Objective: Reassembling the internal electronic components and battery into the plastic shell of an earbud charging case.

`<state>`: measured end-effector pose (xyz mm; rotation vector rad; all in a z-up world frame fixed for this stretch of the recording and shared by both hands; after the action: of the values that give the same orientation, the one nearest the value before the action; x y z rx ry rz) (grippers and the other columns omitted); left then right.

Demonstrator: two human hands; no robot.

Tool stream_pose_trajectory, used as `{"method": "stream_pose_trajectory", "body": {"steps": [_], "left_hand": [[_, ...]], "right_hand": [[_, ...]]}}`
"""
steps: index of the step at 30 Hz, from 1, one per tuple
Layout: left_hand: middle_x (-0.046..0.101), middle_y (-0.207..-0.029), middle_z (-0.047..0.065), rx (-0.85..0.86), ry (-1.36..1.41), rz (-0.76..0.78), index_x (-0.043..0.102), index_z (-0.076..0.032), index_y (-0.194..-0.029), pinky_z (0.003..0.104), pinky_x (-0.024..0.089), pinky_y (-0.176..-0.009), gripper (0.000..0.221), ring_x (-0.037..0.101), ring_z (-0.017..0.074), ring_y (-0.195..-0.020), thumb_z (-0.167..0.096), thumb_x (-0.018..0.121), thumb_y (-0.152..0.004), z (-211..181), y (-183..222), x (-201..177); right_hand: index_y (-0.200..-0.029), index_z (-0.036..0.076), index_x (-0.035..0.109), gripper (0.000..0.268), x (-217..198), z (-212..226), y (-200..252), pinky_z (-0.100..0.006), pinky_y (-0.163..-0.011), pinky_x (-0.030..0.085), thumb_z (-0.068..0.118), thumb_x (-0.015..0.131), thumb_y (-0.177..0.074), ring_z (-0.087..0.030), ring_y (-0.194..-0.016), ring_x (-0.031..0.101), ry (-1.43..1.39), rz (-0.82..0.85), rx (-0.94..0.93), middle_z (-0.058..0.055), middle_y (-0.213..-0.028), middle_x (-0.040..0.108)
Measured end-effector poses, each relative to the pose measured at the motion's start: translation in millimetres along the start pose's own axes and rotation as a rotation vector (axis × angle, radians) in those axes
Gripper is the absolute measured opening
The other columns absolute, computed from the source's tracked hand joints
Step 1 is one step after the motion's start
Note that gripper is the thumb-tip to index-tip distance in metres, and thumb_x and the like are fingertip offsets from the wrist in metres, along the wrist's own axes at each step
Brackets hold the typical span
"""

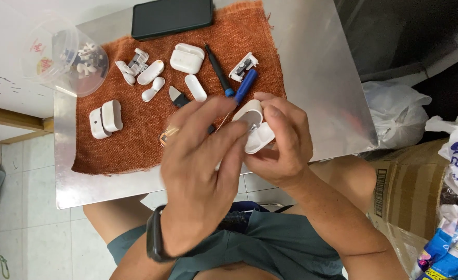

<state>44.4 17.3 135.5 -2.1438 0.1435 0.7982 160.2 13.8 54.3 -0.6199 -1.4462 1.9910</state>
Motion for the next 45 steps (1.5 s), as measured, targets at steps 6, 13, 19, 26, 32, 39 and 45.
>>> {"method": "stream_pose_trajectory", "body": {"steps": [6, 13, 19, 26, 32, 39, 45], "left_hand": [[0.073, -0.109, 0.022, 0.047, -0.183, -0.007, 0.069, 0.005, -0.102, 0.035, 0.060, -0.084, 0.013, 0.076, 0.0307, -0.092, -0.003, 0.059, -0.101, -27.3, 5.2, -19.1], [0.076, -0.095, 0.009, -0.334, 0.100, -0.049, 0.067, -0.004, -0.097, 0.026, 0.057, -0.084, 0.003, 0.075, 0.0186, -0.088, -0.002, 0.065, -0.097, 6.6, 35.4, -5.0], [0.071, -0.089, 0.011, -0.343, 0.140, -0.069, 0.070, 0.001, -0.094, 0.027, 0.054, -0.069, 0.009, 0.067, 0.0185, -0.075, 0.006, 0.062, -0.095, 13.6, 31.9, -8.4], [0.068, -0.101, 0.019, -0.152, 0.081, -0.018, 0.069, 0.007, -0.107, 0.034, 0.058, -0.082, 0.010, 0.071, 0.0277, -0.088, 0.003, 0.065, -0.099, 19.0, 23.5, -11.0], [0.069, -0.106, 0.017, -0.095, 0.208, 0.208, 0.069, 0.005, -0.114, 0.034, 0.060, -0.087, 0.023, 0.072, 0.0269, -0.093, -0.004, 0.075, -0.094, 29.8, 11.2, -11.0], [0.067, -0.104, 0.018, 0.083, 0.224, 0.510, 0.069, 0.008, -0.118, 0.035, 0.063, -0.081, 0.044, 0.071, 0.0261, -0.089, -0.021, 0.080, -0.086, 34.2, -17.6, -9.4], [0.069, -0.098, 0.013, 0.033, 0.250, 0.511, 0.072, 0.002, -0.113, 0.033, 0.057, -0.073, 0.031, 0.069, 0.0220, -0.080, -0.017, 0.081, -0.090, 36.5, -16.7, -5.1]], "right_hand": [[-0.128, -0.010, 0.055, 0.060, -7.6, -2.3, -3.5, -0.040, -0.091, 0.067, 0.033, 0.080, -0.096, -0.032, -0.103, 0.073, 0.082, 0.070, 0.082, -0.026, -0.117, 0.065], [-0.130, -0.002, 0.052, 0.058, -13.7, -7.8, 1.2, -0.045, -0.087, 0.066, 0.025, 0.087, -0.092, -0.037, -0.102, 0.072, 0.054, 0.019, 0.018, -0.025, -0.119, 0.059], [-0.129, -0.001, 0.052, 0.053, -11.8, -10.2, -1.1, -0.049, -0.087, 0.072, 0.018, 0.086, -0.093, -0.044, -0.101, 0.076, 0.010, 0.004, 0.026, -0.021, -0.118, 0.053], [-0.129, -0.004, 0.052, 0.052, -8.8, -7.4, 7.6, -0.046, -0.076, 0.070, 0.014, 0.084, -0.092, -0.037, -0.089, 0.074, 0.074, 0.014, -0.001, -0.023, -0.113, 0.054], [-0.145, 0.000, 0.041, 0.071, -16.8, -13.0, 16.1, -0.048, -0.079, 0.070, 0.016, 0.086, -0.093, -0.036, -0.093, 0.072, -0.022, 0.071, 0.033, -0.023, -0.120, 0.052], [-0.154, -0.002, 0.036, 0.080, -10.7, -10.7, 26.3, -0.046, -0.092, 0.066, 0.040, 0.075, -0.098, -0.035, -0.103, 0.076, -0.228, 0.210, 0.258, -0.023, -0.120, 0.059], [-0.147, -0.004, 0.043, 0.077, -8.6, -9.4, 25.7, -0.042, -0.090, 0.065, 0.028, 0.086, -0.092, -0.028, -0.105, 0.072, -0.151, 0.194, 0.257, -0.020, -0.117, 0.064]]}}
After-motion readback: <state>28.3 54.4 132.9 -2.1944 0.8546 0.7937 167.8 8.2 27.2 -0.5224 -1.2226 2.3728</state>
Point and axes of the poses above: each hand's wrist, its own y-axis away from the middle knuckle, its own x-axis out of the palm, z = x × y, the point moved 7 cm from there along -y, towards the middle knuckle
